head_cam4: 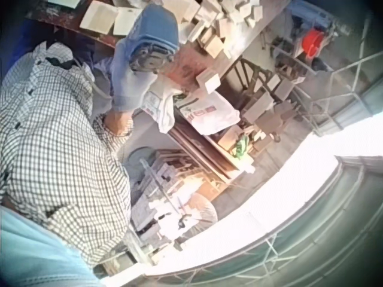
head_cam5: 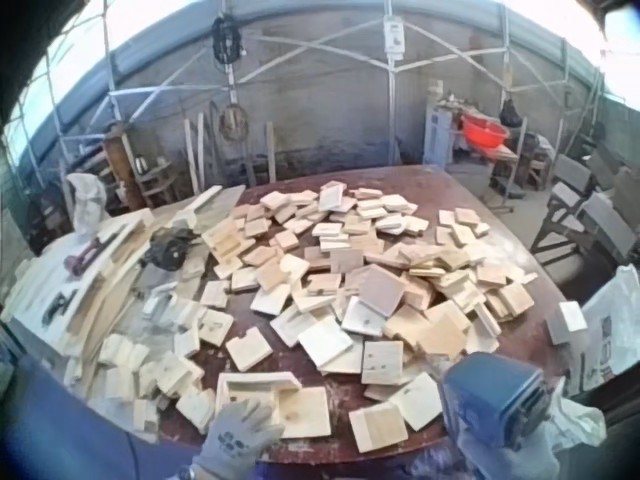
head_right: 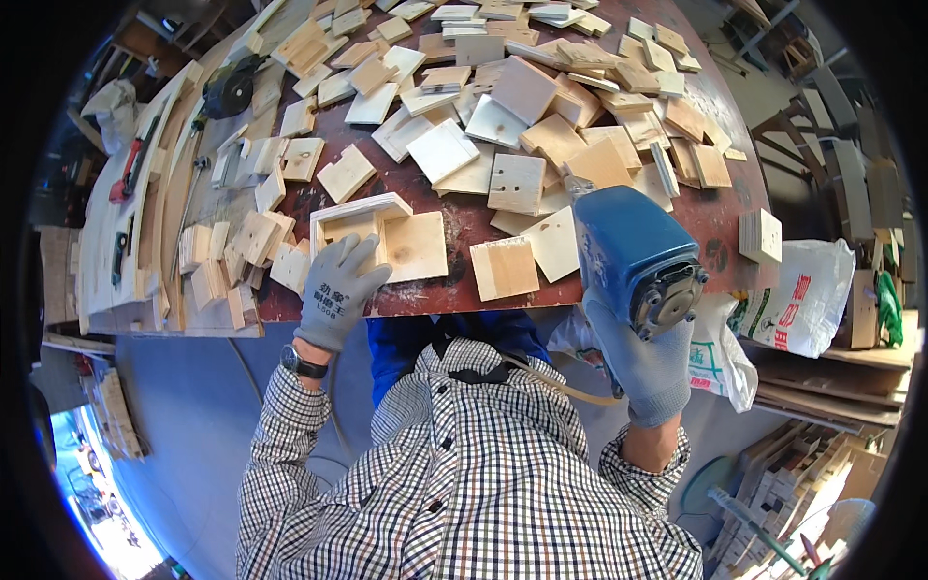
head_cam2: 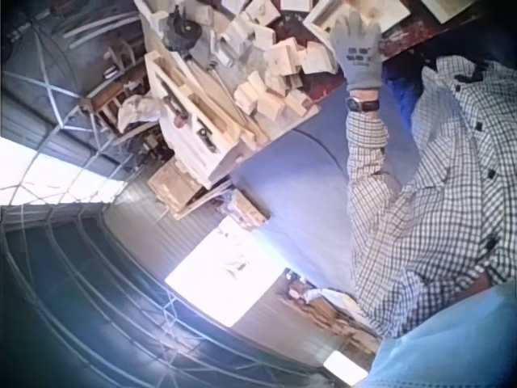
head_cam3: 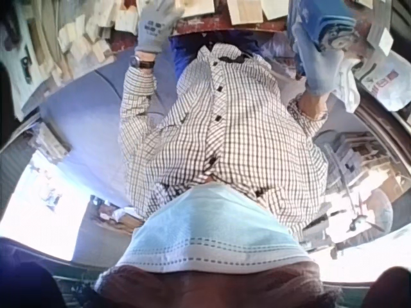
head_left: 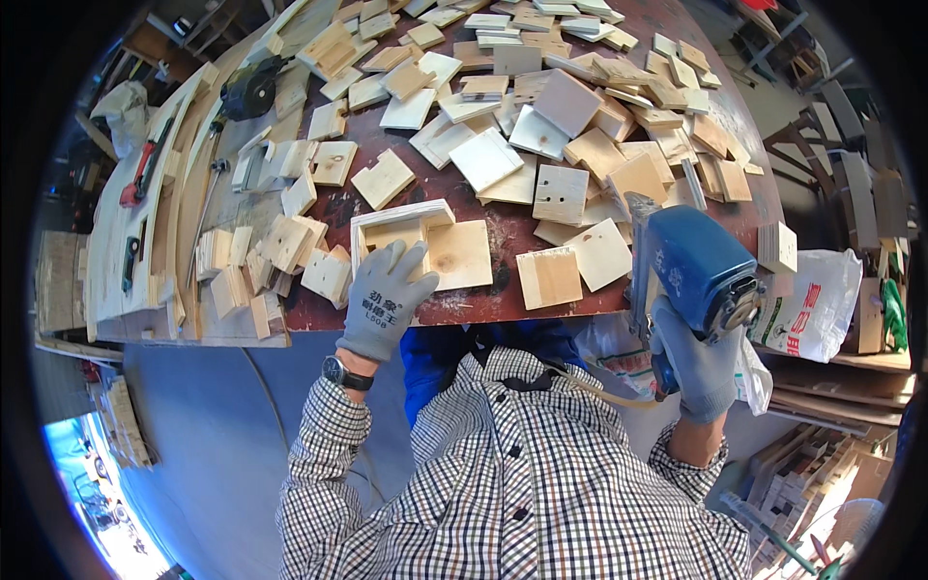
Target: The person assembles small wooden boxes by aligning pre-cut pieces and fastening them with a pneumatic nail gun. They then sand the assembled boxes with a sanding block and place the finished units into a white bag.
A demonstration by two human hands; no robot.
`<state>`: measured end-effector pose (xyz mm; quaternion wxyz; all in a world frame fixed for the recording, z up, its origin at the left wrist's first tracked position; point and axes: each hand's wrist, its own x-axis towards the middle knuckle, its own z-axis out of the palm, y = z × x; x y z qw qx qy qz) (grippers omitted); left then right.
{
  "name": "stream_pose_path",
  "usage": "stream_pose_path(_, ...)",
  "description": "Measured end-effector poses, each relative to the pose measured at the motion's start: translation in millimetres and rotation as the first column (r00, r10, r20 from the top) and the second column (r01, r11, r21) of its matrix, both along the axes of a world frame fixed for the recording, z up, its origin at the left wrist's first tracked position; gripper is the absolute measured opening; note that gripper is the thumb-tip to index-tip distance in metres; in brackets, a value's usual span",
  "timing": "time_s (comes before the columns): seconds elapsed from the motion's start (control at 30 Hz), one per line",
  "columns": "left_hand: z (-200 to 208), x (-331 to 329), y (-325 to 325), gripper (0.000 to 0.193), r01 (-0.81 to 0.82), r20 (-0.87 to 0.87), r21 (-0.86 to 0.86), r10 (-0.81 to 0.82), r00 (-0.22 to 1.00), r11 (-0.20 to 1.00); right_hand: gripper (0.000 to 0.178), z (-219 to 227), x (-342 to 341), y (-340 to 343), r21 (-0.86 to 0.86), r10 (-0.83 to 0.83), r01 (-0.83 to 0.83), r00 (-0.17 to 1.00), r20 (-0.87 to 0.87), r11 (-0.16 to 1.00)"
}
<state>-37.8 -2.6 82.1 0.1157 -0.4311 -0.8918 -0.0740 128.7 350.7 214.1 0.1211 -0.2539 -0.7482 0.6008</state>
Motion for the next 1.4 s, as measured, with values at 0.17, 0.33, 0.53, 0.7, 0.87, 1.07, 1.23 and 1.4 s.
stream_pose_path(0.17,-6.3,6.4,13.2,0.025,-0.129,0.011,0.168,0.129,0.992,0.977,0.024,-5.3,8.7,5.0,0.164,0.060,-0.060,0.998,0.008,0.985)
stream_pose_path(0.33,6.6,-4.3,24.6,0.022,-0.543,0.534,0.442,0.277,0.799,0.714,0.024,-2.8,8.9,2.5,0.021,-0.026,0.025,1.000,0.017,0.999)
stream_pose_path(0.53,9.8,0.3,55.5,0.054,-0.434,-0.005,0.018,0.434,0.901,0.901,0.025,-6.6,8.5,7.6,0.054,-0.003,0.004,1.000,-0.012,0.999)
stream_pose_path(0.7,7.3,-6.0,66.5,0.041,-0.515,-0.029,-0.161,0.517,0.855,0.842,0.026,-5.1,13.8,10.1,0.075,0.018,-0.018,1.000,0.001,0.997)
stream_pose_path(0.87,-0.4,-9.0,73.9,0.026,-0.505,-0.087,-0.268,0.502,0.861,0.820,0.025,-6.6,16.4,10.0,0.007,-0.010,0.010,1.000,0.009,1.000)
stream_pose_path(1.07,-5.8,-3.2,52.5,0.015,-0.417,0.082,0.079,0.411,0.908,0.906,0.025,-9.2,17.2,12.9,0.039,-0.031,0.033,0.999,-0.042,0.999)
stream_pose_path(1.23,38.4,10.0,30.3,0.016,-0.697,0.849,0.411,0.032,0.527,0.587,0.027,-17.9,14.5,16.2,-0.060,-0.061,0.058,0.997,-0.054,0.997)
stream_pose_path(1.4,50.6,59.9,5.3,0.020,-0.184,0.352,0.419,0.028,0.936,0.889,0.029,-16.3,17.4,20.6,0.036,-0.035,0.035,0.999,-0.009,0.999)
